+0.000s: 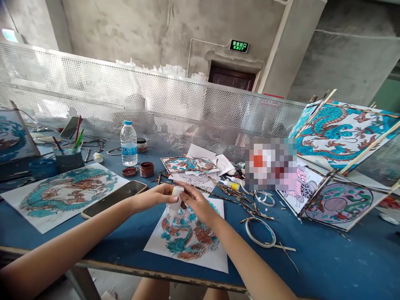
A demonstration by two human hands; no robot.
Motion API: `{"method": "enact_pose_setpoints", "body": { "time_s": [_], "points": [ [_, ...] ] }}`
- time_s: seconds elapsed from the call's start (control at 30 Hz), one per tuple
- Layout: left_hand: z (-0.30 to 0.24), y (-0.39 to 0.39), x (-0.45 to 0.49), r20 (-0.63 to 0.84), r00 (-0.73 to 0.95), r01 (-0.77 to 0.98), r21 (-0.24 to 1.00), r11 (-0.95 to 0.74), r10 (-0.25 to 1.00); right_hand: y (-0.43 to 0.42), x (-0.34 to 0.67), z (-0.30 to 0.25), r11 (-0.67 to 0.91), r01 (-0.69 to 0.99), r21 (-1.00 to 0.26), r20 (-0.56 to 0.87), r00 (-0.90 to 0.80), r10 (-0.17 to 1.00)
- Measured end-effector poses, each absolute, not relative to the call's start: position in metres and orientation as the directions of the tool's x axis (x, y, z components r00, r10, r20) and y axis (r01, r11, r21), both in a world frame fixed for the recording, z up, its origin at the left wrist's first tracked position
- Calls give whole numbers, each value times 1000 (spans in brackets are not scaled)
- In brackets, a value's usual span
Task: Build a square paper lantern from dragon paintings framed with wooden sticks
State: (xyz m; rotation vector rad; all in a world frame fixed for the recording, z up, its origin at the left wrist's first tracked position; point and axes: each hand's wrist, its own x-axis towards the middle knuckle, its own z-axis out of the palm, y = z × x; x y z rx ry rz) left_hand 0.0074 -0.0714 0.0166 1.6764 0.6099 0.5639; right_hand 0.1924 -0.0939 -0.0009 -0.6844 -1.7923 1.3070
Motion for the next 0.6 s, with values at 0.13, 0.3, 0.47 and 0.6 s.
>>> {"method": "enact_pose_setpoints", "body": {
  "time_s": [0.13,0.3,0.47,0.6],
  "points": [
    [18,-74,13,57,694,70,987,-146,717,-97,188,-5,216,-52,-975,210,-536,818],
    [23,-87,16,-34,588,171,982,-84,808,-104,177,-3,124,-106,-987,162,-526,835],
    [21,-101,6,-67,598,201,977,-68,798,-117,164,-1,93,-124,-988,145,-528,837],
    [18,-110,-4,-39,574,188,978,-86,818,-125,153,1,95,-165,-982,169,-526,833]
  ]
}}
